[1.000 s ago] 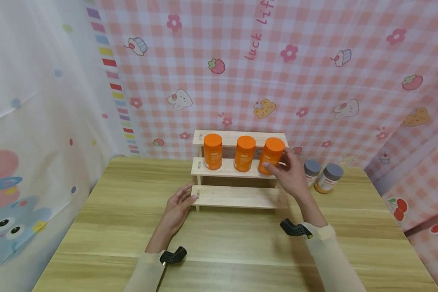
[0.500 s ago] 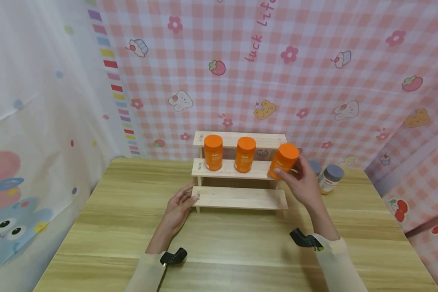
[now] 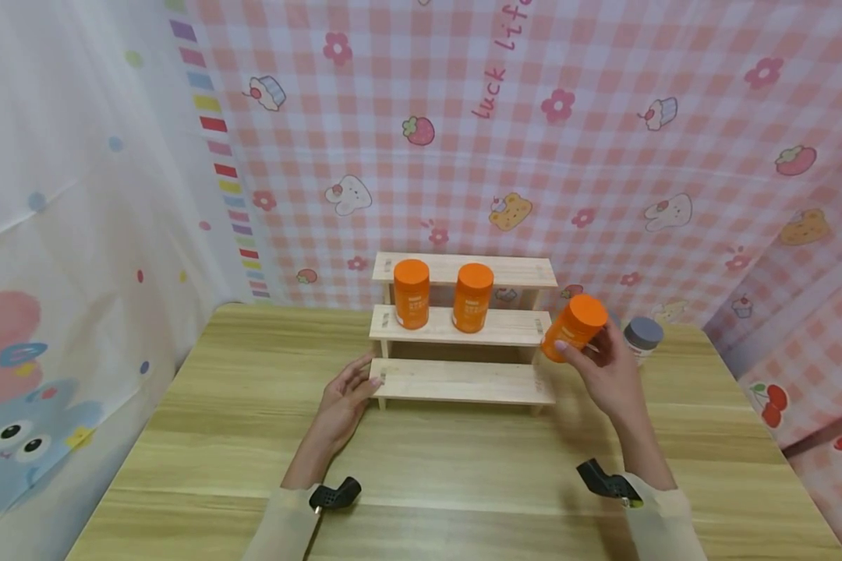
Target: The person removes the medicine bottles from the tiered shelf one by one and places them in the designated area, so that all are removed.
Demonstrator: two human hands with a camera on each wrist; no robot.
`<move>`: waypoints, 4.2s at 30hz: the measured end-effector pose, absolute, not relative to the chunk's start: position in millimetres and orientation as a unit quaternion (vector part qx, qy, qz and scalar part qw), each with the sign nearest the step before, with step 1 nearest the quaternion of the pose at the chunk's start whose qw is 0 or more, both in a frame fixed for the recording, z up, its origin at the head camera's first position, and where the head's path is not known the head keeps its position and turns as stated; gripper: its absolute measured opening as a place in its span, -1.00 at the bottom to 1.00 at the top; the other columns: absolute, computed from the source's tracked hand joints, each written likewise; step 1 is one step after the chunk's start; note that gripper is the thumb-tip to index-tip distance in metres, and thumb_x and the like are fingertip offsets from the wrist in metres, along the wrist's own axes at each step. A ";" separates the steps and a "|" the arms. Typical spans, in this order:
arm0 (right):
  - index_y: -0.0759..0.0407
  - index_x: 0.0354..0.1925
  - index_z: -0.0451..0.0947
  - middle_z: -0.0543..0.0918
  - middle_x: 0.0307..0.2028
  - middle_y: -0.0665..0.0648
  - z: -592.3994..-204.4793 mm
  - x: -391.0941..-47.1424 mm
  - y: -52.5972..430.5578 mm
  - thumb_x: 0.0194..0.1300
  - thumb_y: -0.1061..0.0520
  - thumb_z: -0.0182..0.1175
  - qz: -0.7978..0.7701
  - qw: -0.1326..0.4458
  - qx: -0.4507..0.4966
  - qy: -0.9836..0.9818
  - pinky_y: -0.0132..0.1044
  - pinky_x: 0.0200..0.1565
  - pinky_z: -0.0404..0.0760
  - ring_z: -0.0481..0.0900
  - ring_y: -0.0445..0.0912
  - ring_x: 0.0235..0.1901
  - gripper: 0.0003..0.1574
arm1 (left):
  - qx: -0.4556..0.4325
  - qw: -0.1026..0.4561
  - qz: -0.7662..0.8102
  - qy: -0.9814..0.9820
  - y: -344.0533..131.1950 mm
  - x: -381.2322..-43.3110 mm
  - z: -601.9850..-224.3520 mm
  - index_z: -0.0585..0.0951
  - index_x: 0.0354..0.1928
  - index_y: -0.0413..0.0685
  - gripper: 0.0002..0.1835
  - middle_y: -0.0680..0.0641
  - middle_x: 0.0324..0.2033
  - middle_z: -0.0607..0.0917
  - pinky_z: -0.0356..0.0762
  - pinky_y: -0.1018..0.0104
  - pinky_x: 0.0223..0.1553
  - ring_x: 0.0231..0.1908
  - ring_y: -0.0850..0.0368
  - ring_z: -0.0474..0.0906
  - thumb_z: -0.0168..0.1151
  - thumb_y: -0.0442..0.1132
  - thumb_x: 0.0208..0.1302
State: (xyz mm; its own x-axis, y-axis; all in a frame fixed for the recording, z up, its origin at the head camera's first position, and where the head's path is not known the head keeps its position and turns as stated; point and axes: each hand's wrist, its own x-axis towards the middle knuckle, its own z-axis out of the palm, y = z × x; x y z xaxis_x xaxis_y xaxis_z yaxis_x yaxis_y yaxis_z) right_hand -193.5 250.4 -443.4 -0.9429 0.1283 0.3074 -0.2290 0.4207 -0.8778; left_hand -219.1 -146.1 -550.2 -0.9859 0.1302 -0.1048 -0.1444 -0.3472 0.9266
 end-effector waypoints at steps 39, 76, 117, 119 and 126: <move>0.05 0.53 0.18 0.43 0.41 0.29 -486.1 -184.7 316.6 0.37 -0.08 0.37 0.505 0.101 -0.085 -0.853 -0.56 0.14 0.52 0.44 -0.30 0.15 -0.06 | 0.000 0.078 0.815 0.575 -145.1 -218.6 -550.0 0.32 0.49 -0.21 -0.36 0.02 -0.10 0.57 0.62 0.46 -0.02 -0.08 0.23 0.58 0.21 -0.47 0.40; 0.17 0.57 0.04 0.35 0.45 0.41 -504.7 -185.1 336.9 0.38 0.07 0.37 0.501 0.021 -0.028 -0.865 0.25 0.40 0.35 0.35 0.28 0.40 0.01 | -0.006 0.079 0.818 0.570 -145.2 -218.4 -550.2 0.36 0.49 -0.13 -0.36 0.02 -0.06 0.58 0.61 0.45 0.07 0.00 0.22 0.57 0.21 -0.48 0.40; -0.25 0.64 -0.04 0.20 0.55 0.31 -443.9 -176.1 274.8 0.28 -0.06 0.45 0.469 0.143 0.022 -0.871 0.48 0.32 0.29 0.23 0.44 0.46 0.19 | -0.007 0.087 0.816 0.571 -146.2 -217.0 -544.7 0.31 0.51 -0.16 -0.35 0.04 -0.10 0.53 0.60 0.47 0.01 -0.06 0.24 0.54 0.20 -0.48 0.41; -0.24 0.63 -0.02 0.16 0.57 0.27 -444.7 -178.1 269.1 0.28 -0.02 0.45 0.471 0.145 0.036 -0.869 0.48 0.35 0.24 0.18 0.42 0.49 0.18 | -0.008 0.084 0.817 0.570 -146.6 -217.1 -543.7 0.33 0.50 -0.16 -0.36 0.03 -0.10 0.54 0.60 0.47 0.00 -0.06 0.24 0.54 0.19 -0.48 0.41; -0.18 0.62 0.02 0.20 0.56 0.26 -445.5 -181.1 252.7 0.29 0.07 0.44 0.489 0.150 0.069 -0.856 0.39 0.39 0.25 0.22 0.32 0.48 0.14 | -0.007 0.082 0.822 0.564 -145.5 -216.6 -545.4 0.33 0.49 -0.18 -0.37 0.01 -0.08 0.57 0.61 0.45 0.04 -0.04 0.22 0.57 0.19 -0.50 0.41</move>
State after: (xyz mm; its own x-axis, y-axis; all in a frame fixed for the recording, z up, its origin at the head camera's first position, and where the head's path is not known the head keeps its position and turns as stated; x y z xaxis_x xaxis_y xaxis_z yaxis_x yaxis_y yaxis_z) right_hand -181.1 252.7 -445.5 -0.9453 0.0280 0.3251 -0.2659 0.5115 -0.8171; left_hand -216.6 -145.5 -545.4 -0.9864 0.1275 -0.1039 -0.1427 -0.3501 0.9258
